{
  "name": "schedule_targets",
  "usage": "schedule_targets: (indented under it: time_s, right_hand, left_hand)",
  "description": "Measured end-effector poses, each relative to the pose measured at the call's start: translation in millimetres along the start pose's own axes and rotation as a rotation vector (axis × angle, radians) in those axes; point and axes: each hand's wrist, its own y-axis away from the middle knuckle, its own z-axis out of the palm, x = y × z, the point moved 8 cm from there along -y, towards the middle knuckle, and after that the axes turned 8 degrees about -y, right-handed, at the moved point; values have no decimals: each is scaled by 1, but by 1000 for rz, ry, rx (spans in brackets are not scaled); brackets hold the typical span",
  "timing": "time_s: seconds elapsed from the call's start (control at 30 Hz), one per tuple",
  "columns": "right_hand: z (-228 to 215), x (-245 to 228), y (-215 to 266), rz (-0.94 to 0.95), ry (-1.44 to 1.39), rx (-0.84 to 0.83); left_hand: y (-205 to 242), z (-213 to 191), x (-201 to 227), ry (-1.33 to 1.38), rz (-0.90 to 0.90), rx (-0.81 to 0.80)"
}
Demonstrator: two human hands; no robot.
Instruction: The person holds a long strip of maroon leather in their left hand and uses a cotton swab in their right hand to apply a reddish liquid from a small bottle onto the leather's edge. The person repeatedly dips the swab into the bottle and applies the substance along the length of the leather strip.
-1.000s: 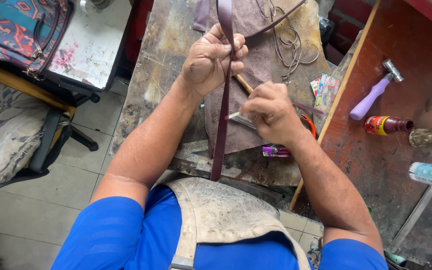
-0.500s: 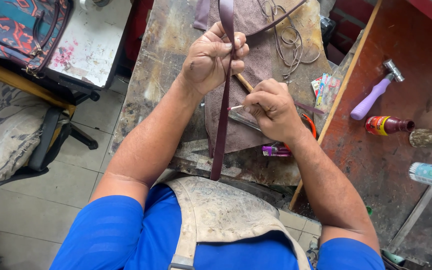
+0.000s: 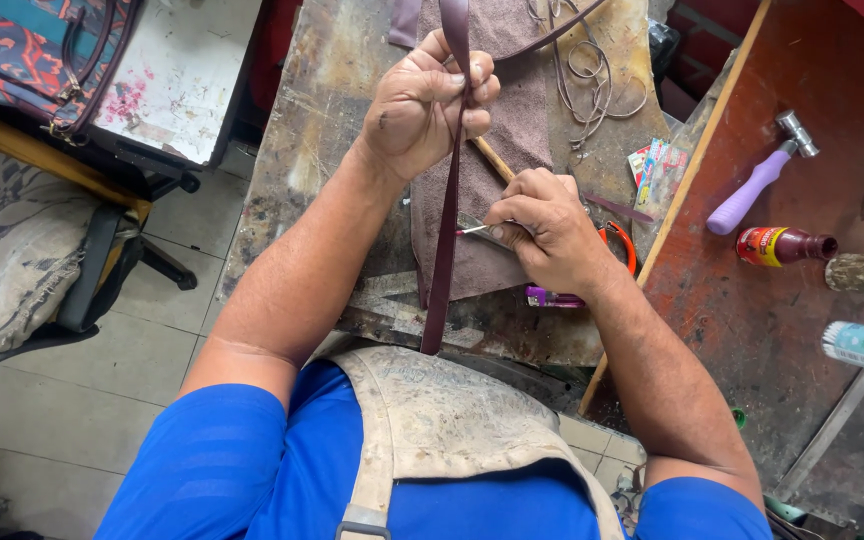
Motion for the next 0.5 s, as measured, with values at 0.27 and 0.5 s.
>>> schedule_targets:
  time_s: [0.27,0.5]
  right_hand:
    - [1,-7,-1,-24,25,-66]
    - [2,-9,-1,-18,22,-112]
  left_hand:
    - [-1,-1,0,3,7,-1]
    - [0,2,1,13,9,-9]
